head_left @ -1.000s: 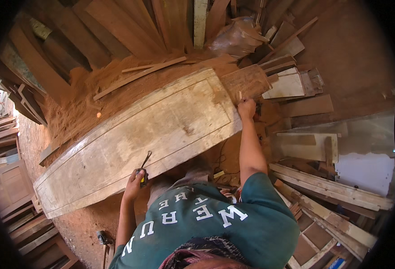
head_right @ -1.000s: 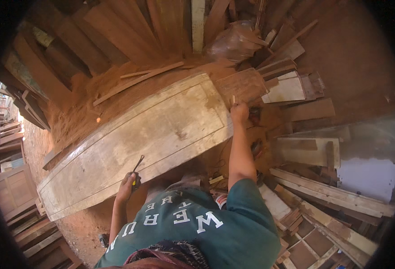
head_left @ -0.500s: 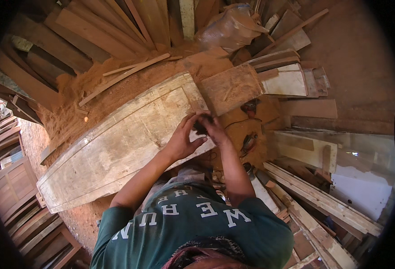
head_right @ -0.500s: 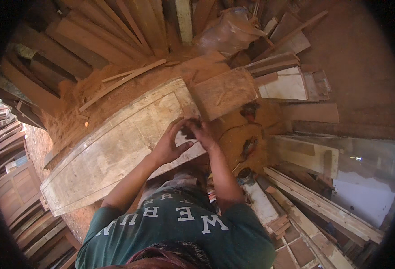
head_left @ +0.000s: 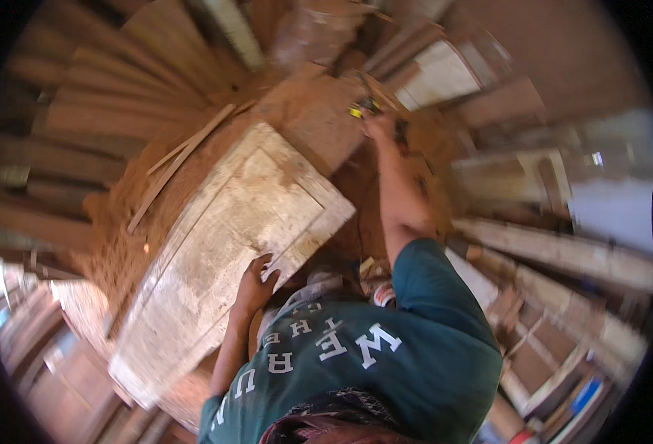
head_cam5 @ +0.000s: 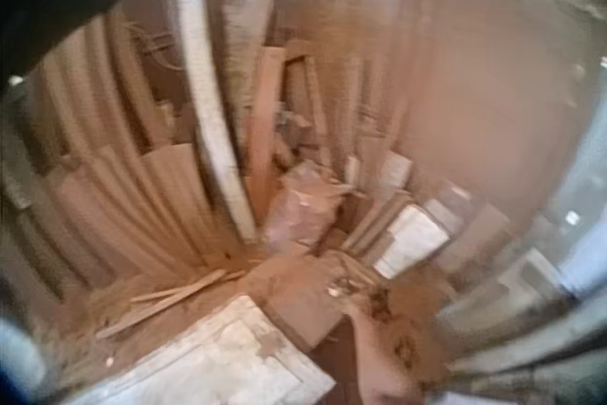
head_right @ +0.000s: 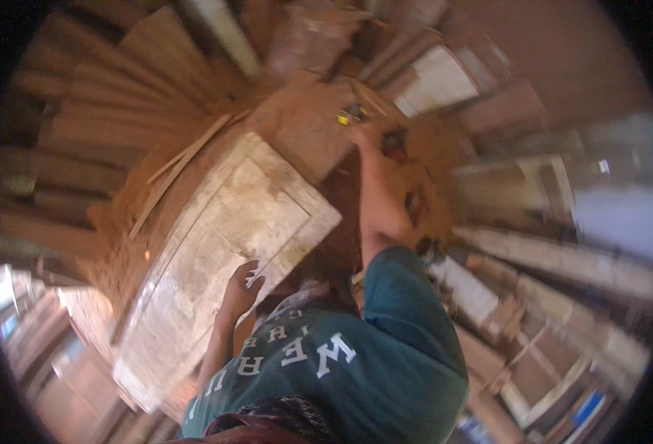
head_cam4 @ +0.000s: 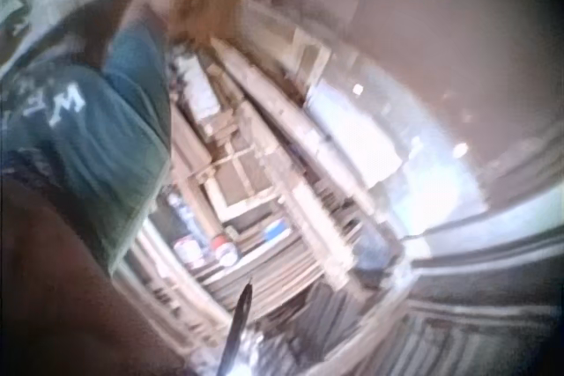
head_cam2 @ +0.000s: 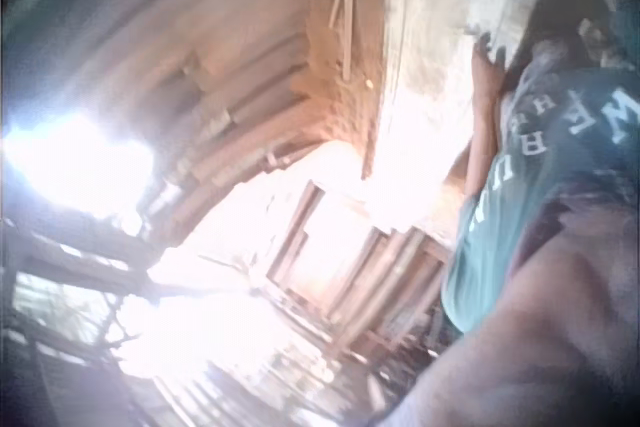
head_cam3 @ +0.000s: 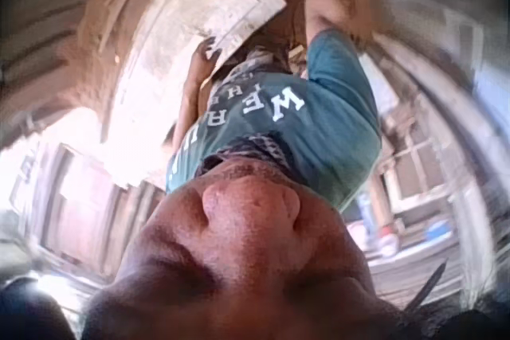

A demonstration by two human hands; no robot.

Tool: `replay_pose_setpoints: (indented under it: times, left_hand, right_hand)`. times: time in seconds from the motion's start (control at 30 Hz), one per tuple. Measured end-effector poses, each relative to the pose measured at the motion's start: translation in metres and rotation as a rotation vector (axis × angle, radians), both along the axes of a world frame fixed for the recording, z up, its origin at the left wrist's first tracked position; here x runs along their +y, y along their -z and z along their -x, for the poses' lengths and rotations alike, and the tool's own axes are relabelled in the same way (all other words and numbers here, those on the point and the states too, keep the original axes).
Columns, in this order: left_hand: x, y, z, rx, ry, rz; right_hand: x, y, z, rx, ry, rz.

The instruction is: The person uses a mallet and a wooden block to tap a wooden frame into place on a workbench. They then use a tape measure to measure the length of the frame and mark it with a pencil. The person also moves a piece of wood and places it on the workbench.

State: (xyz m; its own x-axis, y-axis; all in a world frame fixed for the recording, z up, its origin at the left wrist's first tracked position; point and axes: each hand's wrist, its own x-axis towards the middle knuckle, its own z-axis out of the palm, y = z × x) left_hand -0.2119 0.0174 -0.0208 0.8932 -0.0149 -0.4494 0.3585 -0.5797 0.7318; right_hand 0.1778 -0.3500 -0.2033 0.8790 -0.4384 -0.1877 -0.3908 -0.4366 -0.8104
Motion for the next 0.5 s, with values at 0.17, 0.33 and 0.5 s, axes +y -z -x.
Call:
replay_pose_setpoints:
  times: [0.17, 0.33, 0.5]
  left_hand:
    - [0.022, 0.025, 0.050, 0.068, 0.001, 0.015]
    - [0.045, 0.059, 0.063, -0.034, 0.217, 0.041]
    - [0.056, 0.034, 0.044, -0.061, 0.265, 0.092]
  right_hand:
    - [-0.002, -0.049, 0.143, -0.035, 0.065, 0.215]
    - [-0.041, 0.005, 0.354, 0.213, 0.006, -0.056]
    - [-0.057, 0.025, 0.566, 0.372, -0.031, 0.209]
